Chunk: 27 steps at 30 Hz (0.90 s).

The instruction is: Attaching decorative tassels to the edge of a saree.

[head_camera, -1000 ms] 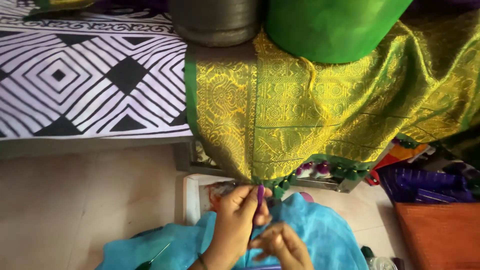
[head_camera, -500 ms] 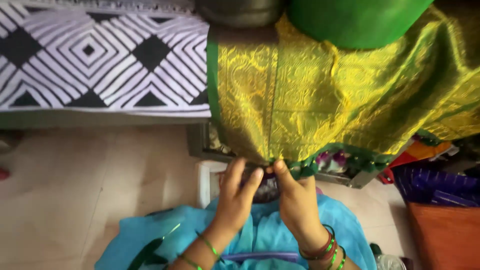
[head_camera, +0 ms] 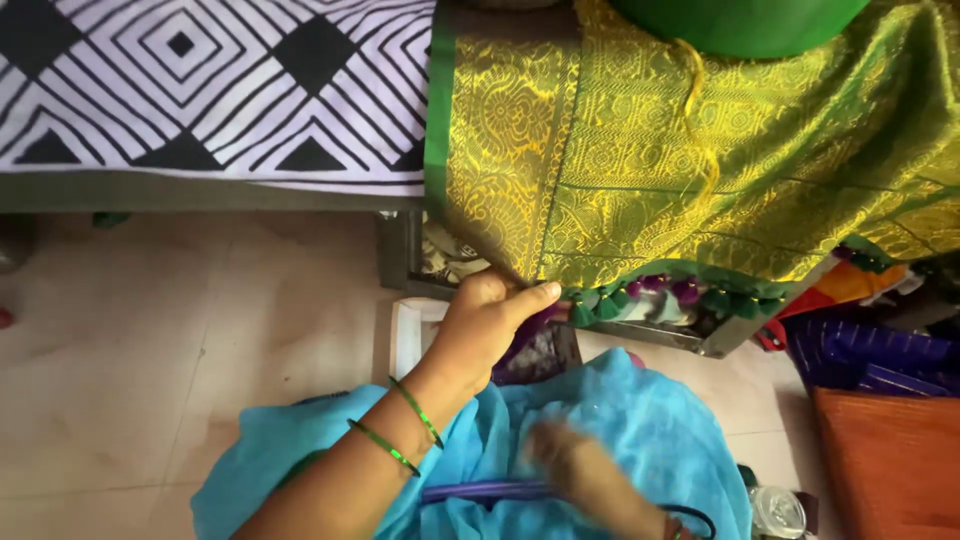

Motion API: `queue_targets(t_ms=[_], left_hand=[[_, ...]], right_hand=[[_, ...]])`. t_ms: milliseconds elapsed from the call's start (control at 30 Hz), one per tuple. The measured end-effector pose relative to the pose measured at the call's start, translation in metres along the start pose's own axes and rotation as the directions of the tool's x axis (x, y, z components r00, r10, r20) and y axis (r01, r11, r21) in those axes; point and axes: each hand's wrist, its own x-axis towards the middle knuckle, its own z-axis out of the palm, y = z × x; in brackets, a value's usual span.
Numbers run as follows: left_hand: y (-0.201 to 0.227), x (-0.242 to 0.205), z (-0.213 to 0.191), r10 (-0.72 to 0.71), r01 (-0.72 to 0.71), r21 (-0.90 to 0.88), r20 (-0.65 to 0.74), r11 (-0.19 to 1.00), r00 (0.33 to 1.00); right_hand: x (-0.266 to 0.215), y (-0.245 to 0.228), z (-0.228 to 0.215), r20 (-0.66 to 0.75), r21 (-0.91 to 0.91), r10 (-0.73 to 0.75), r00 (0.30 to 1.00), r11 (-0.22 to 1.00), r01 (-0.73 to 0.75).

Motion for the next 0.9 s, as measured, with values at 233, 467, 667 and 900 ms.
queue_targets(t_ms=[233,467,667,900], left_hand=[[0.008,0.009,0.002,-0.173,0.173,0.016,0.009,0.985,0.985],[0.039,0.012,0.007,-0.352,0.342,0.104,0.100,0.934,0.931],[0.034,0.018,-0.004,-0.282,0.245,0.323,0.073,0.914,0.957],[0.044,0.014,0.004,-0.514,0.497,0.153,0.109,0.854,0.851]], right_hand=[[-0.002,-0.030,-0.008,0.578,-0.031,-0.156,0.801,0.977,0.213],[0.073,-0.182,-0.181,0.219,-0.615,-0.735,0.641,0.407,0.676],[0.074,-0.158,-0.183,0.329,-0.848,-0.592,0.736,0.157,0.506],[0.070,-0.161,-0.189,0.223,-0.866,-0.784,0.579,0.113,0.487]])
